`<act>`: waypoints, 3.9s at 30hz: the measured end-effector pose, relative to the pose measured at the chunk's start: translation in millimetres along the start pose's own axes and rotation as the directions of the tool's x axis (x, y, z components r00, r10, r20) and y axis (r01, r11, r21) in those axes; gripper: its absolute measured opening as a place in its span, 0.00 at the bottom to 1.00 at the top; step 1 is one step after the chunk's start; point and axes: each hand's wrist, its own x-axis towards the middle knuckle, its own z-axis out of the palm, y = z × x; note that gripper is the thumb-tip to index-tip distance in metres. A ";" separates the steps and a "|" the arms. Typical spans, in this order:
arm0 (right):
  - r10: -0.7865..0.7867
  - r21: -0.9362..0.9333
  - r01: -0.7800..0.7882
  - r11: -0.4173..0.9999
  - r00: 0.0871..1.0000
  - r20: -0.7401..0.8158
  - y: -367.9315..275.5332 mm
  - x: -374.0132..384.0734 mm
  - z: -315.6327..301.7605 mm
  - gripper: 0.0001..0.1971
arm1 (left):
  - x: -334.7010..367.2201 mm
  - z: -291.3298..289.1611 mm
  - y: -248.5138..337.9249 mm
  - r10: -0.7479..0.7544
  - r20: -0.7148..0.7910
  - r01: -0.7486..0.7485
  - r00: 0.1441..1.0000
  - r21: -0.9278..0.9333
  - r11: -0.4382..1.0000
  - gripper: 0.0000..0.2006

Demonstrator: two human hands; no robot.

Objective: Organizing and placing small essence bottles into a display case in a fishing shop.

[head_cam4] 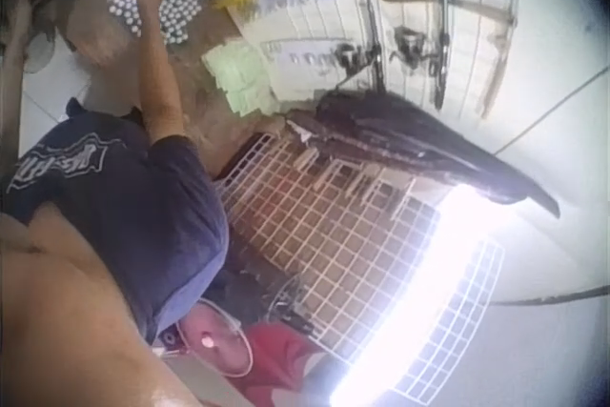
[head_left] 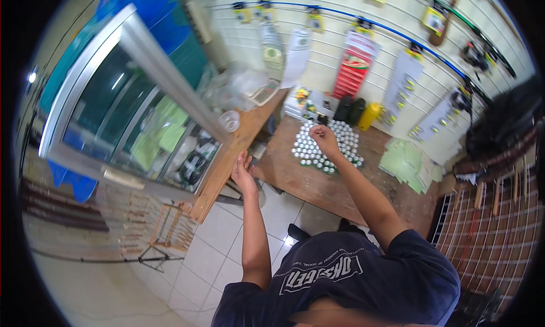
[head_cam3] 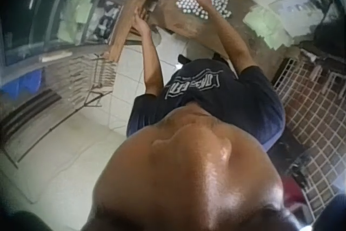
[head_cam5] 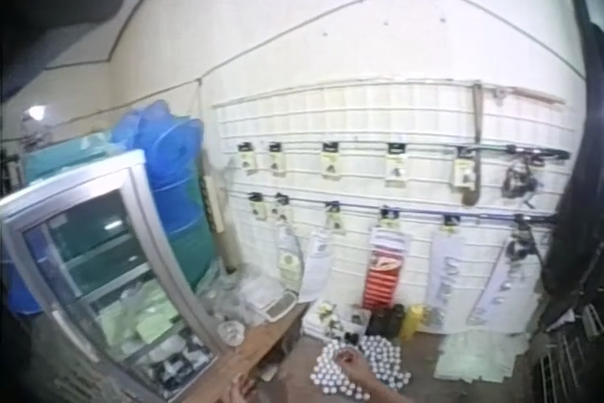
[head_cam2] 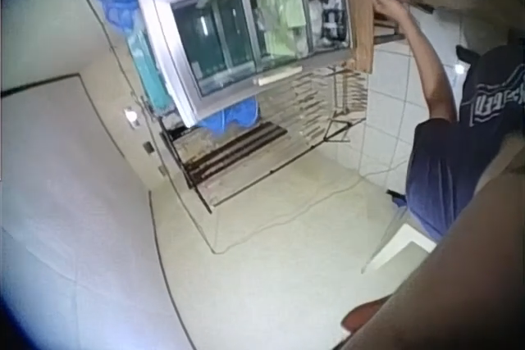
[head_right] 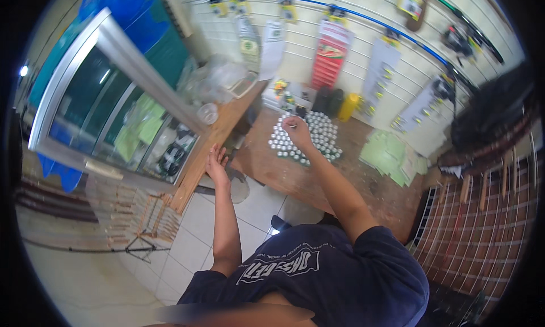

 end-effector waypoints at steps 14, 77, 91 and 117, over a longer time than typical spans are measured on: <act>0.305 -0.060 -0.420 0.906 0.743 -0.597 96.4 -122.6 -340.3 0.08 | -108.6 237.8 -107.2 -0.241 0.468 0.152 0.850 0.221 0.963 0.24; 0.617 0.631 -0.359 0.688 0.747 -0.247 73.4 -216.9 -425.3 0.16 | -273.3 376.9 -230.8 -0.453 0.858 0.025 0.244 0.461 0.887 0.11; 0.667 0.605 -0.565 0.561 0.741 0.074 80.4 -221.2 -364.1 0.13 | -253.1 303.9 -214.4 -0.395 0.792 0.054 0.466 0.420 0.906 0.12; 0.412 0.225 -0.584 0.780 0.750 0.518 3.4 -141.7 8.7 0.25 | -73.4 -13.5 -80.6 -0.114 0.349 0.016 0.930 0.272 0.962 0.14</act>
